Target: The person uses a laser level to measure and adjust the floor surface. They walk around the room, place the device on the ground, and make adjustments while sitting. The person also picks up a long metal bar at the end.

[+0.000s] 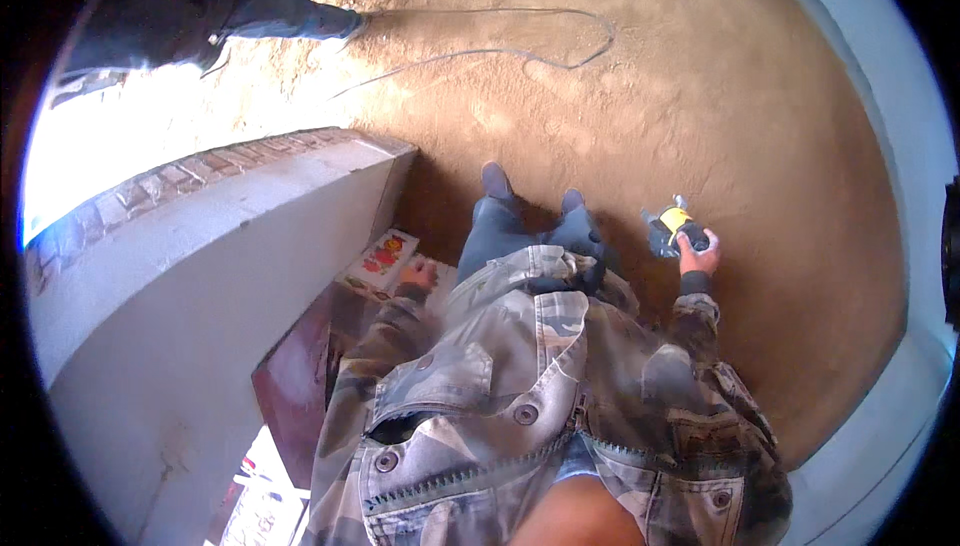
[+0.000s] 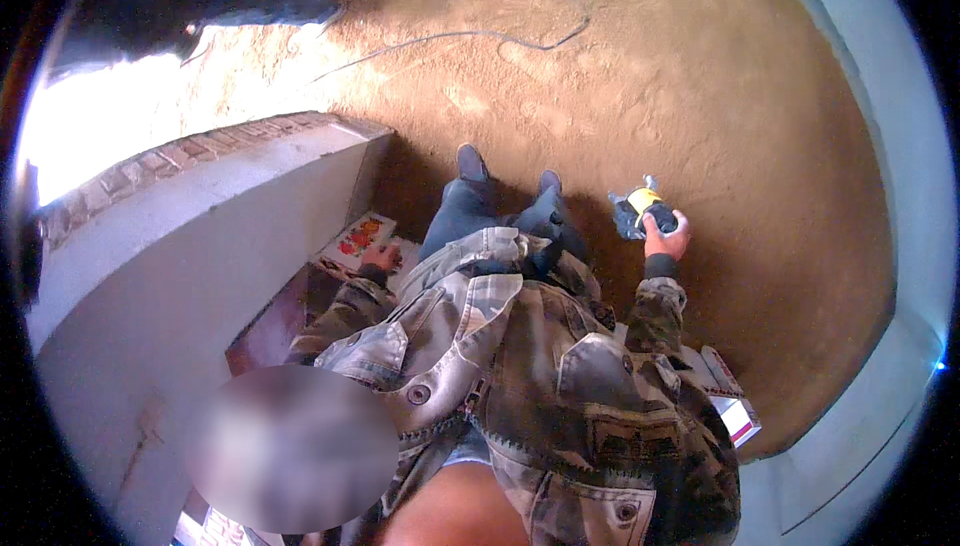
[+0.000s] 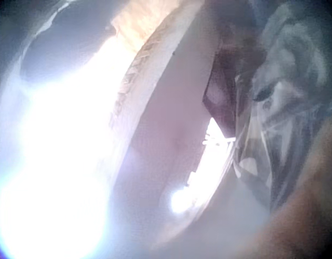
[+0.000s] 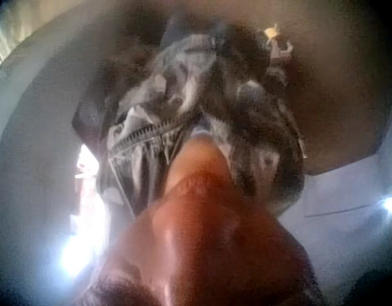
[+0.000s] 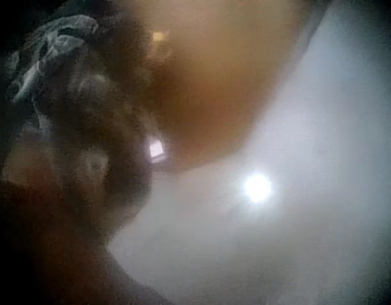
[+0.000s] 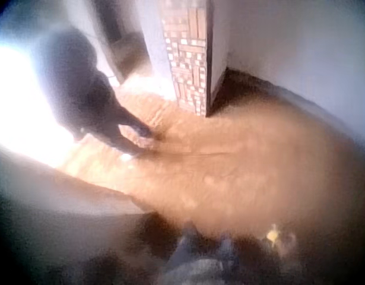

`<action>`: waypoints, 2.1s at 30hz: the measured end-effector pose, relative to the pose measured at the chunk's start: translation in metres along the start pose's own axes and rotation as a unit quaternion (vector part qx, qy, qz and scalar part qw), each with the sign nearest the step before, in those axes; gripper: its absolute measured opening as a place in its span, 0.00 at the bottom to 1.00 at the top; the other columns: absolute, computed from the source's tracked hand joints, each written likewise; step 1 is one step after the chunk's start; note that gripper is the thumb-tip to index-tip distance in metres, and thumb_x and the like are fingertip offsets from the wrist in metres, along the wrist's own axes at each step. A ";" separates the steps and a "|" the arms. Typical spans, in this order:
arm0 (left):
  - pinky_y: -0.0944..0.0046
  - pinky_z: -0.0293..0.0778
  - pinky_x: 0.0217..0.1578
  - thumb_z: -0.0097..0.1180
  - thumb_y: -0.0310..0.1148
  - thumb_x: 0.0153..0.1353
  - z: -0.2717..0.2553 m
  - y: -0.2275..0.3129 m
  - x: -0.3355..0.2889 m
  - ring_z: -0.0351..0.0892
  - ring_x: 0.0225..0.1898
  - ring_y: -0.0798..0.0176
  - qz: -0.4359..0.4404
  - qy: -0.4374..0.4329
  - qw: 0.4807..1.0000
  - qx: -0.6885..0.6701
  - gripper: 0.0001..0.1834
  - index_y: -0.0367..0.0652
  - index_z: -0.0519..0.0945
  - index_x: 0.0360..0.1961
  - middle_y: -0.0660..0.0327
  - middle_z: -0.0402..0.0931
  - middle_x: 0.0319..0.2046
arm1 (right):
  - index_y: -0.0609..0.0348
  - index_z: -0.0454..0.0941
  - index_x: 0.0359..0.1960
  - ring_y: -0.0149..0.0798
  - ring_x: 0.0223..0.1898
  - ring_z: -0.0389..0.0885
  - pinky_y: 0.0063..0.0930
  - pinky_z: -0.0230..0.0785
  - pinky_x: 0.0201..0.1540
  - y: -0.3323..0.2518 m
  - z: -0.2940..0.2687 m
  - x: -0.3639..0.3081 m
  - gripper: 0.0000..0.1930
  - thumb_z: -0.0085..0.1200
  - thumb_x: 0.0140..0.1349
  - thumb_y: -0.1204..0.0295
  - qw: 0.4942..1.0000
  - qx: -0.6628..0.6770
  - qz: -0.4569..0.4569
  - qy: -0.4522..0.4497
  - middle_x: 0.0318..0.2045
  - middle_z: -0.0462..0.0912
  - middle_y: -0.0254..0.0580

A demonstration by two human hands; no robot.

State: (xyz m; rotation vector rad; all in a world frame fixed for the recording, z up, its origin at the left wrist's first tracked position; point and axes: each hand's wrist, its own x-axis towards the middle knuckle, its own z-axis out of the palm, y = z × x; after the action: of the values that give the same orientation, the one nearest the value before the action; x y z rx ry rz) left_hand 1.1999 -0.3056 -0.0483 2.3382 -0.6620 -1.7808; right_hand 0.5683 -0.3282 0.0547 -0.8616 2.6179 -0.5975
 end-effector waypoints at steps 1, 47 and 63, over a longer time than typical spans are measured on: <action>0.61 0.78 0.32 0.58 0.45 0.63 -0.024 0.003 0.016 0.83 0.29 0.63 0.034 0.006 0.999 0.007 0.20 0.35 0.83 0.39 0.57 0.83 0.28 | 0.63 0.76 0.54 0.51 0.52 0.79 0.44 0.72 0.56 0.002 0.008 -0.004 0.37 0.77 0.43 0.59 1.000 0.010 0.005 -0.003 0.52 0.79 0.57; 0.54 0.80 0.34 0.56 0.45 0.62 -0.161 0.329 0.227 0.84 0.27 0.55 0.296 -0.156 0.816 0.471 0.17 0.39 0.81 0.34 0.53 0.83 0.25 | 0.58 0.71 0.57 0.53 0.45 0.82 0.58 0.76 0.43 -0.069 0.143 -0.422 0.44 0.72 0.45 0.42 0.919 0.087 0.367 0.114 0.43 0.82 0.58; 0.50 0.79 0.37 0.57 0.50 0.59 -0.105 0.080 0.076 0.83 0.40 0.52 0.337 -0.153 0.553 0.747 0.16 0.55 0.83 0.43 0.58 0.84 0.42 | 0.56 0.70 0.60 0.55 0.47 0.78 0.59 0.72 0.47 0.177 0.014 -0.375 0.47 0.69 0.46 0.36 0.944 0.049 0.265 0.192 0.49 0.78 0.53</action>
State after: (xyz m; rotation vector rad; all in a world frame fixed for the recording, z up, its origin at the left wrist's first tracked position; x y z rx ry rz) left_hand 1.2930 -0.4256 -0.0557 1.3199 -3.5203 -1.0945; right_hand 0.7761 0.0292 0.0204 0.0178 2.9471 -0.7869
